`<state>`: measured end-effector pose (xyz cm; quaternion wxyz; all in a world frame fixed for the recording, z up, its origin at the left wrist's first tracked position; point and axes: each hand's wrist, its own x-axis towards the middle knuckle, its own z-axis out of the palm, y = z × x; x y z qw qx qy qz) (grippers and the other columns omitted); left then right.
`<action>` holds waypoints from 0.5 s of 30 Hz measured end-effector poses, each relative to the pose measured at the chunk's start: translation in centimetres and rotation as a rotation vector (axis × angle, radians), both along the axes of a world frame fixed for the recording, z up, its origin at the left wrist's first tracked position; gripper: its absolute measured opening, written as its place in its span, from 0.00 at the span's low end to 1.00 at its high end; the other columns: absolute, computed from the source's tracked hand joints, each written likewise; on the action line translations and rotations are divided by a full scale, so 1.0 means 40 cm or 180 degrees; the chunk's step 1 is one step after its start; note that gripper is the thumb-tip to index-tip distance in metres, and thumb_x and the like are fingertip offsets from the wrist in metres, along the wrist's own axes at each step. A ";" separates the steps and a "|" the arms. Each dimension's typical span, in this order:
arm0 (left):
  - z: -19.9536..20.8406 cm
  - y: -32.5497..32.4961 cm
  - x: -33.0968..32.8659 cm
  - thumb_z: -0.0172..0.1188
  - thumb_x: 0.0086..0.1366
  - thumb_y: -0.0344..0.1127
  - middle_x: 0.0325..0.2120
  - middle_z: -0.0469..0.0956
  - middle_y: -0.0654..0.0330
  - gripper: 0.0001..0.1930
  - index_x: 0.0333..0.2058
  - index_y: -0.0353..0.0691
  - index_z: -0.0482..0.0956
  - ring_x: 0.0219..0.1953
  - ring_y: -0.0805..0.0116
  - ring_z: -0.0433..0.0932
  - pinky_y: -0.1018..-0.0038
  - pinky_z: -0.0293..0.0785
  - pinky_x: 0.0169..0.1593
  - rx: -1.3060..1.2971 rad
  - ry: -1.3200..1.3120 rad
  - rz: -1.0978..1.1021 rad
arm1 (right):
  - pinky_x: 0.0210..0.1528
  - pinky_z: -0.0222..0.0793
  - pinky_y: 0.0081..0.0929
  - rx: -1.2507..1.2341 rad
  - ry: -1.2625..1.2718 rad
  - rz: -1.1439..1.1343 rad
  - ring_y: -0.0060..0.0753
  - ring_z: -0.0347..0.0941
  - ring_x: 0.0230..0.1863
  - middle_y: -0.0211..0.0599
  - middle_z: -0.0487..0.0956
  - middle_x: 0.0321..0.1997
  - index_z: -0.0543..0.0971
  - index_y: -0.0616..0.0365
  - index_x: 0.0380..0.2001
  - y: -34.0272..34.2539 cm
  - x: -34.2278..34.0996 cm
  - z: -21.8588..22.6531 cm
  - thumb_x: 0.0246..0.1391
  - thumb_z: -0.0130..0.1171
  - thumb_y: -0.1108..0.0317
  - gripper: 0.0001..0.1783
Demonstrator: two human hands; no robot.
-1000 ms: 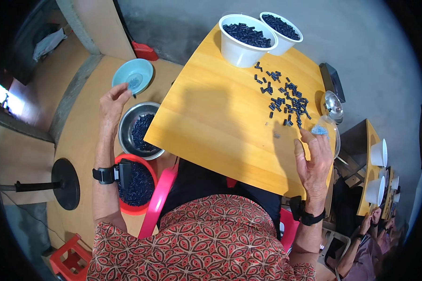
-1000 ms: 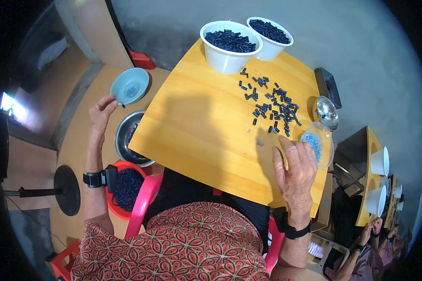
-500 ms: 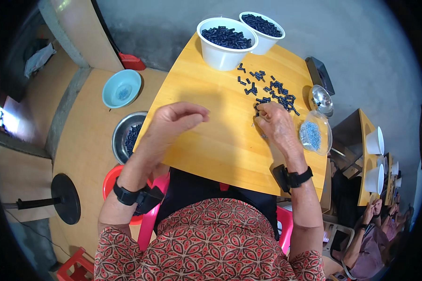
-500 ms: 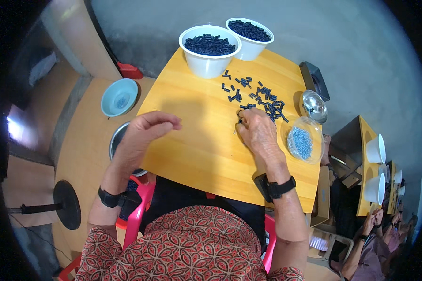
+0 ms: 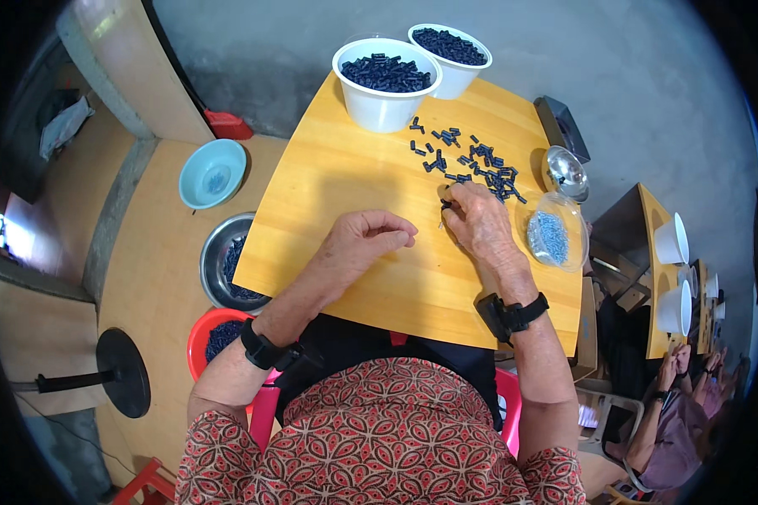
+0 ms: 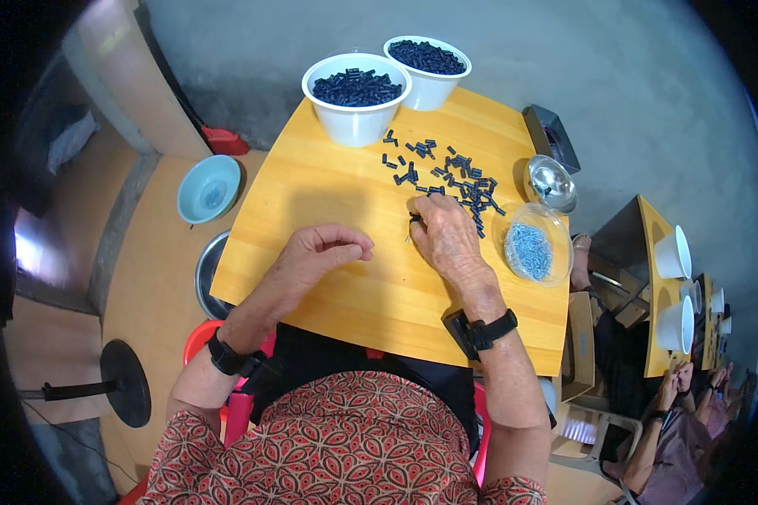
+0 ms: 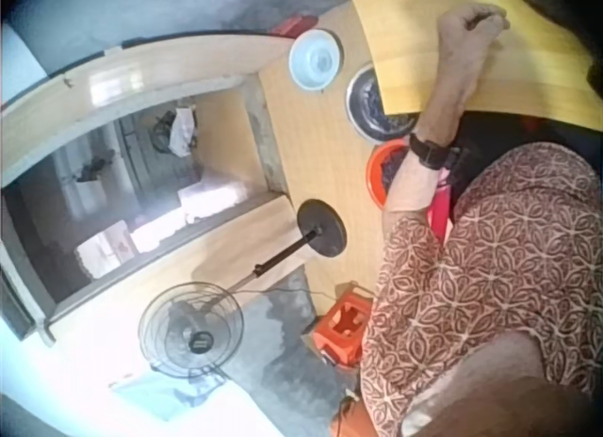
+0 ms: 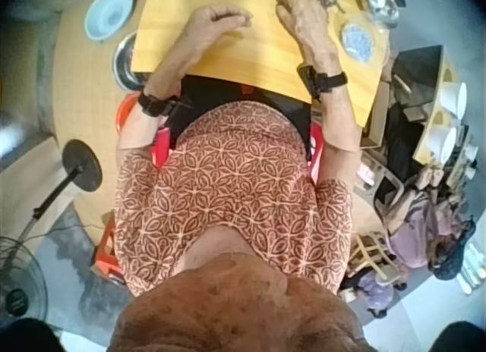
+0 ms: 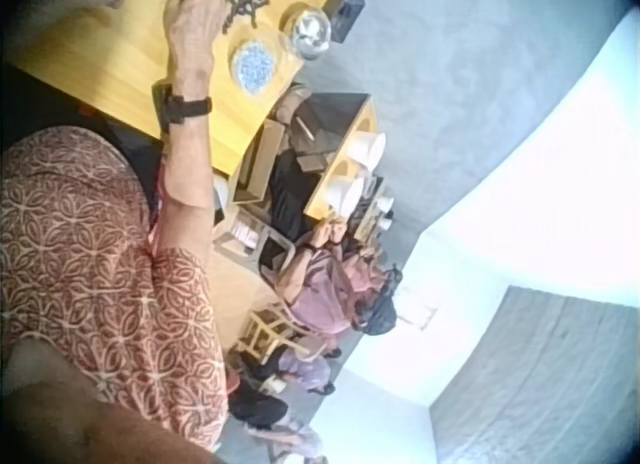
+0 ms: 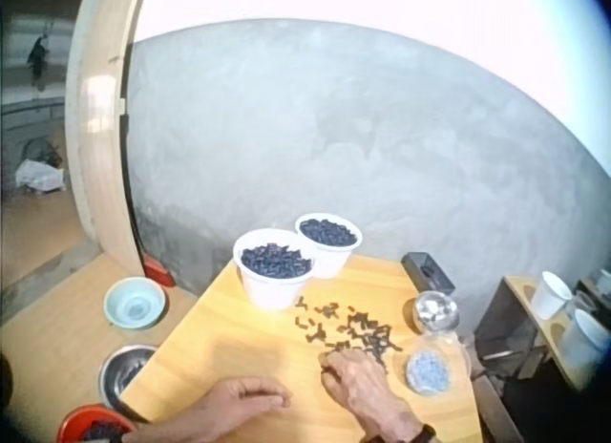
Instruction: Manually inserting small metal pins into plastic housings at a manufacturing desk.
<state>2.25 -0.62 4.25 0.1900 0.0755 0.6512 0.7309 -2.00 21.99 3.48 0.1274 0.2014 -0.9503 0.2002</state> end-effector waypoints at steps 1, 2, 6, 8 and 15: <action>-0.005 0.002 0.000 0.58 0.65 0.32 0.35 0.81 0.62 0.09 0.40 0.34 0.81 0.41 0.75 0.77 0.78 0.71 0.50 0.0018 -0.0002 -0.0044 | 0.44 0.71 0.40 -0.0003 0.0005 -0.0006 0.48 0.73 0.40 0.43 0.76 0.32 0.77 0.59 0.34 0.000 0.000 -0.003 0.44 0.61 0.75 0.10; -0.006 0.005 -0.001 0.58 0.65 0.32 0.35 0.81 0.62 0.09 0.40 0.33 0.81 0.41 0.75 0.77 0.79 0.71 0.50 0.0039 -0.0006 -0.0087 | 0.44 0.71 0.40 0.0031 0.0064 0.0021 0.48 0.73 0.40 0.43 0.76 0.32 0.77 0.59 0.33 0.000 -0.001 -0.006 0.44 0.61 0.75 0.10; -0.008 0.017 -0.002 0.58 0.65 0.32 0.36 0.81 0.61 0.10 0.41 0.33 0.81 0.42 0.76 0.77 0.79 0.71 0.49 -0.0041 0.0066 -0.0150 | 0.44 0.71 0.40 0.0111 0.0192 0.0070 0.48 0.74 0.40 0.43 0.76 0.31 0.78 0.60 0.31 0.000 -0.002 -0.008 0.44 0.60 0.76 0.07; -0.019 0.025 -0.008 0.58 0.66 0.33 0.36 0.81 0.62 0.10 0.41 0.33 0.81 0.41 0.76 0.77 0.79 0.71 0.49 -0.0023 0.0114 -0.0163 | 0.42 0.71 0.40 0.0045 0.0216 0.0041 0.48 0.74 0.39 0.44 0.76 0.30 0.78 0.61 0.30 -0.002 0.001 -0.003 0.44 0.60 0.75 0.06; -0.004 0.059 -0.004 0.59 0.65 0.34 0.35 0.81 0.62 0.10 0.40 0.33 0.81 0.39 0.76 0.77 0.80 0.71 0.47 0.0068 0.0043 0.0193 | 0.34 0.69 0.38 -0.1161 0.0317 0.0359 0.48 0.73 0.30 0.45 0.76 0.28 0.77 0.63 0.29 -0.042 0.121 0.120 0.43 0.61 0.78 0.07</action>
